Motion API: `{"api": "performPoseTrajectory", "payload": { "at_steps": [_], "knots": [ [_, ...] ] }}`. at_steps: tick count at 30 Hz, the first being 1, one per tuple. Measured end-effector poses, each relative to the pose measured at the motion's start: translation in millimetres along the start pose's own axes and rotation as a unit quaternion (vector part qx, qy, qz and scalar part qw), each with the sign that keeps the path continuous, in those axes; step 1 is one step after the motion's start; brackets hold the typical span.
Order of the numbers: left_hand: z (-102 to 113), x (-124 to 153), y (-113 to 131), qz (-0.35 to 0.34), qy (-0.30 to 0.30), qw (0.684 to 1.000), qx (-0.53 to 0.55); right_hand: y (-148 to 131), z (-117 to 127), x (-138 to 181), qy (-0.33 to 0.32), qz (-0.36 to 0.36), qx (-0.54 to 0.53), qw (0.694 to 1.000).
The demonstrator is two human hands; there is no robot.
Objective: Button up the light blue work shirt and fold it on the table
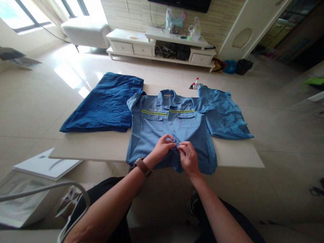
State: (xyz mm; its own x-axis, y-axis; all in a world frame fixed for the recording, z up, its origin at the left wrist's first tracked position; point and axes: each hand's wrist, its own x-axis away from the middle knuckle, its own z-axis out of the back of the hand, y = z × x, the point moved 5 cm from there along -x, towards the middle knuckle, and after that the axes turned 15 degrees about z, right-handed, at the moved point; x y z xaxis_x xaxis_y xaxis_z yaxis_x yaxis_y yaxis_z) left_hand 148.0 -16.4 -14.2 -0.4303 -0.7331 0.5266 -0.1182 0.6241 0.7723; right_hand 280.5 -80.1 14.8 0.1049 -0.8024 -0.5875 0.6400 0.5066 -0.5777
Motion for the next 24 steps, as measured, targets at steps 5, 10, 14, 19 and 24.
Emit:
{"api": "performPoseTrajectory", "payload": {
  "at_steps": [5, 10, 14, 19, 24],
  "knots": [
    [1, 3, 3, 0.012, 0.002, 1.0, -0.004, 2, -1, 7, -0.027, 0.047, -0.003, 0.999],
    [-3, 6, 4, -0.001, -0.034, 0.999, -0.041, -3, 2, 8, -0.037, 0.074, 0.007, 0.997],
    [0, 3, 0, -0.011, -0.008, 1.0, -0.024, -9, 7, -2, 0.025, 0.042, 0.002, 0.999],
    [1, -2, 2, -0.053, 0.011, 0.999, -0.005, 5, 2, 0, 0.053, -0.109, -0.025, 0.992],
    [0, -9, -2, -0.067, 0.025, 0.997, -0.016, 22, -9, 11, 0.03, -0.216, -0.099, 0.971]
  ]
}}
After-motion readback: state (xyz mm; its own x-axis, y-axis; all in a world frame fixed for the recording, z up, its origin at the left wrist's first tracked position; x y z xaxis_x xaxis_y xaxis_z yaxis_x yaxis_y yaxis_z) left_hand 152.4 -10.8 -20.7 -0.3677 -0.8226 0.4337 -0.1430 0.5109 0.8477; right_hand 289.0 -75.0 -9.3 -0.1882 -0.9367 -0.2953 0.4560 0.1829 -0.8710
